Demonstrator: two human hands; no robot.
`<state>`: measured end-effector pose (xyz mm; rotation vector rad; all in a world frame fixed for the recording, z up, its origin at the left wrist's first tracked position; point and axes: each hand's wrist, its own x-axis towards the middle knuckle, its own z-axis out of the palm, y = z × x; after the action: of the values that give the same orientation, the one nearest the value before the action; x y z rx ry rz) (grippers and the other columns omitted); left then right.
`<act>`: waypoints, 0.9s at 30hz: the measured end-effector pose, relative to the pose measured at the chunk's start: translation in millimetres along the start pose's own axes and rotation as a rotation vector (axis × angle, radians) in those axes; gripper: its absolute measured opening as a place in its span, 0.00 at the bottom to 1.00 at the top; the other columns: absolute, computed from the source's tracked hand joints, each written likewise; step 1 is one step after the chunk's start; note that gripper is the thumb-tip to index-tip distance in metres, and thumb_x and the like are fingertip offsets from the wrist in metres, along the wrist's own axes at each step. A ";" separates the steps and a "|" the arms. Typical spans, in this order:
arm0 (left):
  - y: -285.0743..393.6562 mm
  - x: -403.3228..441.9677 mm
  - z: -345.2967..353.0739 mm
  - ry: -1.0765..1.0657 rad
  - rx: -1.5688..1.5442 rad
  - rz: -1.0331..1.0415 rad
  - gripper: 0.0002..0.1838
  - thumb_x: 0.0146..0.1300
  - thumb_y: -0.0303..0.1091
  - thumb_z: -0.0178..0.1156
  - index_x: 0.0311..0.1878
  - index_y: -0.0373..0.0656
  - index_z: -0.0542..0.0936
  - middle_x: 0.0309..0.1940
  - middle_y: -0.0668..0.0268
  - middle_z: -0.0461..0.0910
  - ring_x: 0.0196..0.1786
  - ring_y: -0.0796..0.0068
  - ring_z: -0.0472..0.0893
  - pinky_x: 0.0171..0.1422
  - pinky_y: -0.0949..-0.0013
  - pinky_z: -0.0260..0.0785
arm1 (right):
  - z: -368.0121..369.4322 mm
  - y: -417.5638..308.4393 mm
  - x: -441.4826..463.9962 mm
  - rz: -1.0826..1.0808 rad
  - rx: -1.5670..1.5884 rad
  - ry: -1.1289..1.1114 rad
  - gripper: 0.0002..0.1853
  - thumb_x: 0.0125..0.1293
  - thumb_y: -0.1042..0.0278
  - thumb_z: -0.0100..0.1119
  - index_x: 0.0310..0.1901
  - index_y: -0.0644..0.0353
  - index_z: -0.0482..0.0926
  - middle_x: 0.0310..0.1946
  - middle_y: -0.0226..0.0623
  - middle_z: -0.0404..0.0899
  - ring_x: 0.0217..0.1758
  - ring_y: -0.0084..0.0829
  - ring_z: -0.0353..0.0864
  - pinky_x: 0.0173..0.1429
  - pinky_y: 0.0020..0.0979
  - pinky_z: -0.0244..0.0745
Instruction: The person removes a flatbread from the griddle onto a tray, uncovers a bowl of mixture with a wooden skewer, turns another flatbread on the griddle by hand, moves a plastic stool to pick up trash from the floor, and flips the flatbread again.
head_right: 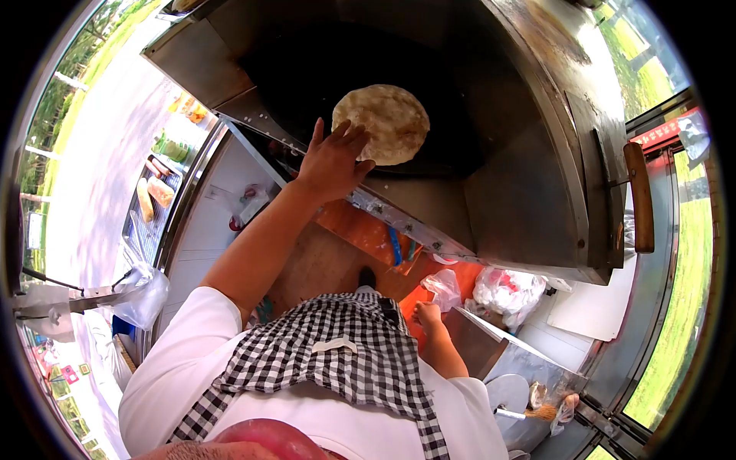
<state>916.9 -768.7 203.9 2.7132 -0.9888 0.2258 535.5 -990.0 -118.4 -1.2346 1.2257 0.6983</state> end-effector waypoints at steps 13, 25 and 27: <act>-70.2 -159.3 -43.2 0.200 -0.193 -0.273 0.20 0.60 0.33 0.64 0.56 0.41 0.78 0.55 0.55 0.79 0.65 0.54 0.73 0.72 0.50 0.59 | 3.9 -4.2 -7.9 -0.016 -0.029 0.063 0.09 0.68 0.62 0.57 0.33 0.57 0.75 0.22 0.29 0.74 0.21 0.25 0.76 0.24 0.29 0.71; -105.1 -374.5 15.8 0.023 -0.315 -0.809 0.22 0.61 0.36 0.62 0.55 0.34 0.77 0.52 0.48 0.79 0.56 0.49 0.77 0.63 0.57 0.68 | 38.1 -39.7 -10.7 -0.063 -0.123 -0.023 0.06 0.67 0.63 0.57 0.36 0.55 0.76 0.22 0.30 0.74 0.19 0.25 0.74 0.21 0.28 0.69; -109.2 -409.6 32.8 0.001 -0.357 -0.879 0.23 0.60 0.37 0.62 0.55 0.34 0.77 0.52 0.48 0.79 0.57 0.49 0.77 0.63 0.57 0.68 | 47.2 -48.4 -14.1 -0.032 -0.159 -0.017 0.07 0.67 0.62 0.57 0.37 0.55 0.76 0.24 0.31 0.74 0.20 0.26 0.73 0.20 0.28 0.68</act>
<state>679.2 -446.8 60.5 2.5183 0.2090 -0.1080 590.5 -954.9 -95.6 -1.3730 1.1518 0.7933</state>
